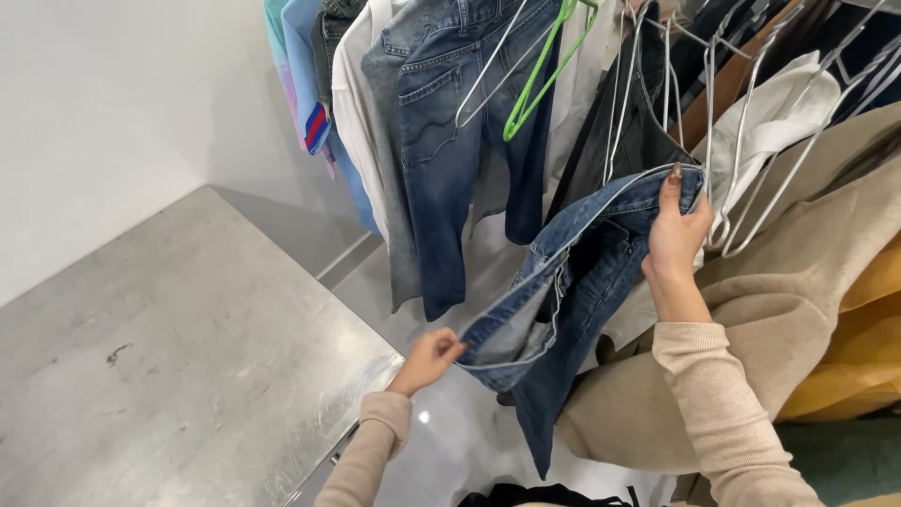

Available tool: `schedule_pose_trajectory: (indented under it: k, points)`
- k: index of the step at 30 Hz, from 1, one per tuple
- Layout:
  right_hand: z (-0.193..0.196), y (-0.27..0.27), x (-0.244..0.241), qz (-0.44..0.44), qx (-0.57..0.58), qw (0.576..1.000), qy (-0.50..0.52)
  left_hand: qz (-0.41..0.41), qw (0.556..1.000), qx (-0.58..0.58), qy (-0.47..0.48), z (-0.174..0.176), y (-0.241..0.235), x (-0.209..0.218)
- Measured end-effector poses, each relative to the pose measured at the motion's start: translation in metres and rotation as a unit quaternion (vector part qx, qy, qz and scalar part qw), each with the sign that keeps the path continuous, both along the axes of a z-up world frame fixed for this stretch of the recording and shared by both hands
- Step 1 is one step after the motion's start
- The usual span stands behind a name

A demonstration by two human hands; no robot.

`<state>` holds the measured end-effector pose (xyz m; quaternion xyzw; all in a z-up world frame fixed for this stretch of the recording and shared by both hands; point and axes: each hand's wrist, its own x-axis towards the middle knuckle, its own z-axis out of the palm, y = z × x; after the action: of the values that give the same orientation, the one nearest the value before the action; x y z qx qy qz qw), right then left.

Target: The person removes a pair of jeans from a plastic bag on a metal table, unfolds them, and places them on a hanger. They then hang the jeans on a clothing rack alongside other garments.

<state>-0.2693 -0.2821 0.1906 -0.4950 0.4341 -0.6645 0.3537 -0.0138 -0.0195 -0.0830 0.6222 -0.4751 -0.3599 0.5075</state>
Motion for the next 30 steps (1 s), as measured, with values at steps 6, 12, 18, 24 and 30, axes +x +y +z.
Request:
schedule_pose_trajectory:
  k: [6,12,18,24,30]
  points:
    - [-0.027,-0.035,-0.024,0.037,-0.062,0.997,-0.017,0.261,0.951,-0.143,-0.081,0.051,0.0,0.1]
    - [0.025,0.016,-0.029,0.094,-0.107,0.988,-0.053,0.441,0.872,-0.198,-0.077,0.151,-0.04,0.136]
    - [0.012,-0.012,-0.037,0.083,-0.023,0.989,-0.121,0.194,0.971,-0.128,-0.063,0.202,-0.022,0.139]
    - [-0.016,-0.036,-0.057,0.162,-0.025,0.986,-0.034,-0.005,0.985,-0.065,0.161,0.214,0.028,0.188]
    - [-0.035,-0.028,-0.071,0.257,-0.061,0.95,0.168,0.189,0.98,-0.066,0.0,0.186,0.028,0.207]
